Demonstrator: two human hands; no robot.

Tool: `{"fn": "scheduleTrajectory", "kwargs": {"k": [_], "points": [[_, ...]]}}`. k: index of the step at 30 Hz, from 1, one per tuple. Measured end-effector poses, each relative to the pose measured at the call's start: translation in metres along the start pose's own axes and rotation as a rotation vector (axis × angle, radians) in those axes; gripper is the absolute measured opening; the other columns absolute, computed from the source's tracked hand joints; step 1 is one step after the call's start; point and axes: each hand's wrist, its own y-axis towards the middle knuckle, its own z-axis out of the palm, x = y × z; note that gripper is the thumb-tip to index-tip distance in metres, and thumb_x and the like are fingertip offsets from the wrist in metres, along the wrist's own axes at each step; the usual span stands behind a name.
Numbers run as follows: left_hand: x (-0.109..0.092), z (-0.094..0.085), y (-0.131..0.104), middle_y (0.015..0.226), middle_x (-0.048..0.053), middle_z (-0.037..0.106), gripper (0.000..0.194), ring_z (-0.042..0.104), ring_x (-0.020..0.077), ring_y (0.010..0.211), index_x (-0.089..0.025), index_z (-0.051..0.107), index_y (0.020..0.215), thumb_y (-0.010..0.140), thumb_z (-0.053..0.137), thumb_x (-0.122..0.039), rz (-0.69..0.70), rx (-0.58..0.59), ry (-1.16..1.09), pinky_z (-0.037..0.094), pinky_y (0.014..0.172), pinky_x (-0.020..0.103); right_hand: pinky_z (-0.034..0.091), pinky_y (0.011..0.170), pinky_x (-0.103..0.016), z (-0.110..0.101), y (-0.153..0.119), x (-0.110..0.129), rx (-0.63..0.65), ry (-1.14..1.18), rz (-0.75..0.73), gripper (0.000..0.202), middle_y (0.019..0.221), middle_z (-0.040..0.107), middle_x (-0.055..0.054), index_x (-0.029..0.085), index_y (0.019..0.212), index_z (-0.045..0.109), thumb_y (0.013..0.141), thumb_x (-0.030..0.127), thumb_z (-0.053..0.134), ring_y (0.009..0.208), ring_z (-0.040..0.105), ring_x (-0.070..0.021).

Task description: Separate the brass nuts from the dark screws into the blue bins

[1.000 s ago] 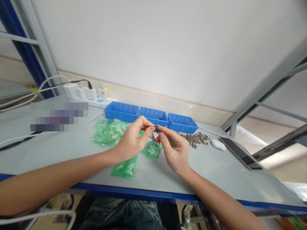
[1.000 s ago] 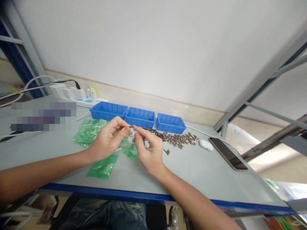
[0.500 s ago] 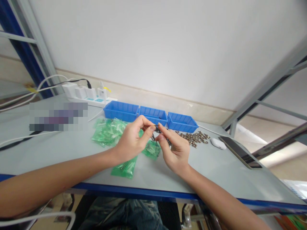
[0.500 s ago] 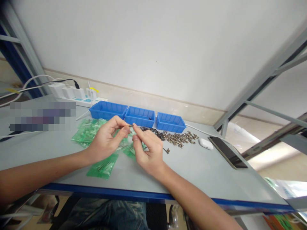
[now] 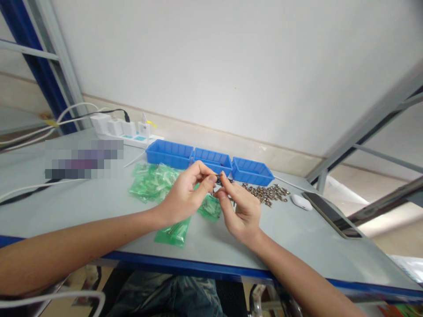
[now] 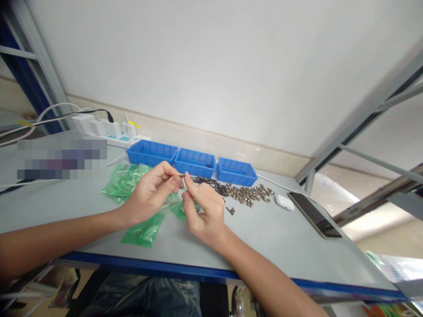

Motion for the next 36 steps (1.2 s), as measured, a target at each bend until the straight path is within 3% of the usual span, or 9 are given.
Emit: {"fn": "scheduleTrajectory", "kwargs": {"k": [10,16,25,31,36], "points": [[0.001,0.001,0.000,0.067,0.000,0.053,0.021,0.053,0.0111,0.061,-0.018,0.048,0.077,0.083,0.052,-0.038,-0.008,0.008,-0.020,0.046,0.057,0.025,0.047,0.061,-0.028,-0.001,0.001,0.001,0.010,0.070,-0.014,0.048,0.074,0.064,-0.001,0.024,0.127,0.049,0.082,0.010,0.049,0.063,0.057,-0.0121],[0.008,-0.009,0.008,0.071,0.000,0.056,0.013,0.053,0.0113,0.066,-0.017,0.053,0.079,0.084,0.049,-0.028,0.130,0.067,0.288,0.043,0.061,0.024,0.045,0.059,-0.026,-0.007,0.010,-0.004,-0.038,-0.095,0.029,0.024,0.070,0.063,-0.002,0.020,0.102,0.063,0.081,0.015,0.052,0.061,0.056,-0.0121],[0.023,-0.013,0.009,0.072,0.001,0.058,0.022,0.053,0.0134,0.068,-0.017,0.053,0.077,0.088,0.037,-0.026,0.247,0.194,0.682,0.039,0.065,0.026,0.041,0.061,-0.026,-0.009,0.012,-0.025,0.169,-0.203,0.034,0.013,0.066,0.061,-0.002,0.018,0.077,0.062,0.082,0.022,0.050,0.063,0.055,-0.0129],[0.032,-0.014,0.011,0.073,0.003,0.060,0.028,0.055,0.0155,0.070,-0.017,0.055,0.077,0.090,0.032,-0.025,0.249,0.277,0.818,0.038,0.066,0.027,0.041,0.064,-0.026,-0.009,0.012,-0.025,0.241,-0.231,0.047,0.013,0.068,0.061,-0.002,0.018,0.086,0.062,0.084,0.023,0.050,0.065,0.055,-0.0136],[0.039,-0.014,0.013,0.068,0.002,0.058,0.031,0.054,0.0153,0.065,-0.017,0.054,0.073,0.091,0.031,-0.027,0.219,0.333,0.883,0.036,0.061,0.026,0.040,0.064,-0.025,-0.007,0.010,-0.032,0.320,-0.251,0.110,0.017,0.071,0.062,-0.004,0.016,0.080,0.061,0.086,0.023,0.047,0.067,0.056,-0.0145]]}}
